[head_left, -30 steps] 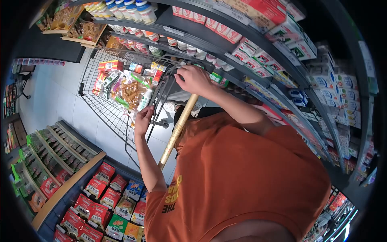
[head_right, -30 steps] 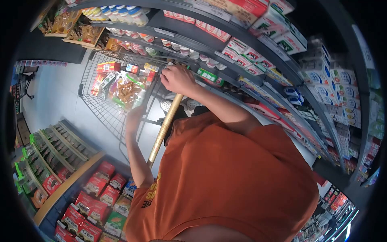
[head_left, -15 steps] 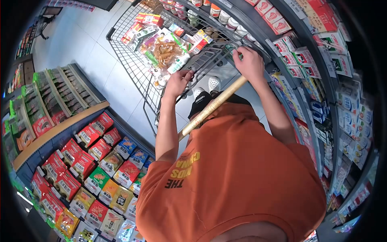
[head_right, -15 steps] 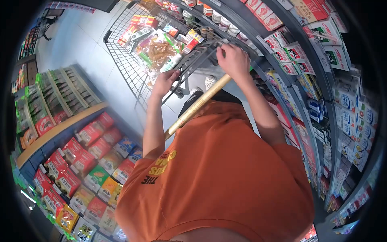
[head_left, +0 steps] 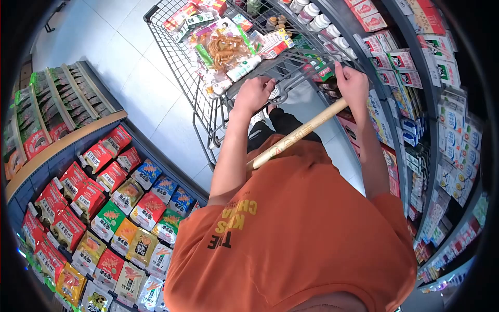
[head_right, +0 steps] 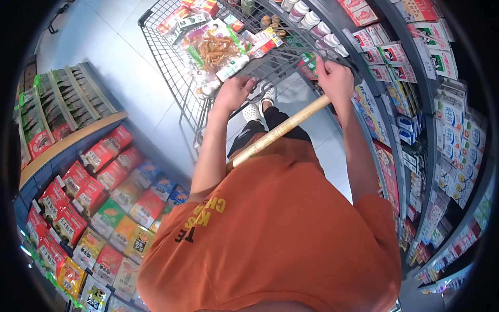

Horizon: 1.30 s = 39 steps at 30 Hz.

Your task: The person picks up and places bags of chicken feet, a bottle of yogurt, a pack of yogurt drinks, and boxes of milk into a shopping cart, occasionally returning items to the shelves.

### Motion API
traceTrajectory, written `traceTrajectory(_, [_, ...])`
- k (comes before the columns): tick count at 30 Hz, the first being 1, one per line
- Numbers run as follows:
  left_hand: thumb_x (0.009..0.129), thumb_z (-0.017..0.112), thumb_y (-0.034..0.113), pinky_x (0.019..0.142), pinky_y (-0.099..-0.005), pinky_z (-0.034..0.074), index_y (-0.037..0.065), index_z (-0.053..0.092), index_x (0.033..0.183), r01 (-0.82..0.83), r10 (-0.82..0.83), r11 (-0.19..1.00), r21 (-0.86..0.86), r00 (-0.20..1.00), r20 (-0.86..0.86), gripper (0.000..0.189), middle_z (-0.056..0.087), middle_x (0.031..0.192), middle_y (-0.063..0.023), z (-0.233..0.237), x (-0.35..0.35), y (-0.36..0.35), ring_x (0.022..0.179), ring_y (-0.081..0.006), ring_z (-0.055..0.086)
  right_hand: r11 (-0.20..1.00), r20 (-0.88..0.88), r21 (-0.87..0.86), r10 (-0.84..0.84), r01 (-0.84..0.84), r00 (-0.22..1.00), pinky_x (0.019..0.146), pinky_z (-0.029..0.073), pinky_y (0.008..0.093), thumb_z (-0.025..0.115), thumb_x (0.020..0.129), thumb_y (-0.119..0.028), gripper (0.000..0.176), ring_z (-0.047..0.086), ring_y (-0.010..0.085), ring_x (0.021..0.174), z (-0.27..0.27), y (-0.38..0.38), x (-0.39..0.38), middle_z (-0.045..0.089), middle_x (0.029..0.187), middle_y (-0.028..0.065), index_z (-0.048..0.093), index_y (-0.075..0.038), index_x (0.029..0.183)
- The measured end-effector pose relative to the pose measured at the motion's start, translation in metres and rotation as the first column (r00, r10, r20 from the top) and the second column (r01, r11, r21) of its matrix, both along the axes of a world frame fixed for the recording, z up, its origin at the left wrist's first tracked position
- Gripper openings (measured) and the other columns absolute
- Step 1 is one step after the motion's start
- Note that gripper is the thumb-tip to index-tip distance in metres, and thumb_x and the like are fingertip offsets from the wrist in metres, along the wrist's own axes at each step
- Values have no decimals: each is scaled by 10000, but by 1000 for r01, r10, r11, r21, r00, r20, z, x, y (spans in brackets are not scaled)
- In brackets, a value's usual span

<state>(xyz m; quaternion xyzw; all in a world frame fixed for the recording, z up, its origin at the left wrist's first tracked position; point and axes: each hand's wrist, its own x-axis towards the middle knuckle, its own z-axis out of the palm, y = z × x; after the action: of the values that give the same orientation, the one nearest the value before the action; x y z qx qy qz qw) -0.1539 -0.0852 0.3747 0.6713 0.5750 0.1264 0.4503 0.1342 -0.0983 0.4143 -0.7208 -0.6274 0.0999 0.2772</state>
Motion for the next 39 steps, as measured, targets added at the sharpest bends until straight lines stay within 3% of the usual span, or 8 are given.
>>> traceTrajectory(2, [974, 555, 351, 823, -463, 520, 44, 728, 1031, 8, -8, 1000, 13, 1000, 1, 357, 694, 863, -236, -1, 3, -9, 876, -418, 663, 999, 7, 42, 4, -4, 1000, 442, 282, 391, 659, 946, -319, 532, 266, 239, 424, -4, -11, 3, 345, 489, 142, 493, 39, 590])
traceTrajectory(6, [972, 552, 343, 821, -491, 520, 45, 730, 1008, 23, -23, 1000, 13, 1000, -11, 349, 684, 856, -256, 0, 7, -31, 874, -434, 656, 999, -58, 2, -51, 52, 997, 442, 260, 374, 650, 958, -345, 561, 238, 169, 451, -5, -39, 8, 308, 489, 115, 491, 46, 589])
traceTrajectory(9, [971, 551, 338, 824, -490, 520, 50, 729, 1023, 31, -31, 1000, 4, 999, -17, 342, 686, 859, -255, 0, 13, -46, 877, -433, 656, 997, -19, -28, -74, 74, 997, 450, 318, 432, 635, 948, -386, 556, 407, 353, 411, -1, -57, 11, 424, 490, 177, 544, 8, 566])
traceTrajectory(16, [959, 560, 326, 837, -479, 521, 68, 726, 1079, 46, -46, 999, 1, 998, -44, 330, 698, 887, -240, -1, 28, -80, 888, -422, 662, 996, -49, -31, -81, 79, 996, 455, 330, 463, 632, 948, -389, 544, 448, 401, 430, 3, -96, 22, 448, 484, 190, 580, -5, 565])
traceTrajectory(20, [952, 571, 322, 830, -464, 519, 55, 726, 1071, 38, -37, 999, 20, 997, -62, 331, 692, 871, -248, -1, 37, -98, 877, -416, 666, 999, -54, -9, -36, 36, 998, 465, 363, 471, 628, 943, -396, 530, 514, 417, 474, 2, -114, 34, 476, 493, 195, 600, -21, 570])
traceTrajectory(23, [958, 570, 320, 798, -465, 510, 34, 718, 1055, 33, -30, 998, 58, 998, -59, 337, 684, 826, -243, -2, 46, -113, 847, -417, 660, 998, -84, 42, 43, -40, 996, 447, 313, 430, 631, 962, -360, 523, 421, 374, 419, -1, -128, 46, 417, 489, 178, 572, 8, 595])
traceTrajectory(27, [969, 560, 322, 784, -453, 504, 12, 701, 1030, 46, -44, 999, 27, 995, -86, 346, 674, 826, -248, -1, 59, -132, 845, -431, 647, 993, -54, -52, 103, -106, 993, 480, 392, 483, 635, 930, -420, 549, 550, 416, 508, -2, -149, 64, 524, 518, 182, 568, -39, 541])
traceTrajectory(39, [971, 569, 327, 797, -449, 516, 28, 710, 1069, 26, -27, 999, -20, 996, -82, 345, 699, 863, -234, 6, 97, -189, 862, -403, 677, 984, -22, -124, 123, -125, 992, 472, 390, 478, 649, 917, -406, 563, 538, 391, 469, 1, -210, 96, 507, 474, 147, 517, -57, 495])
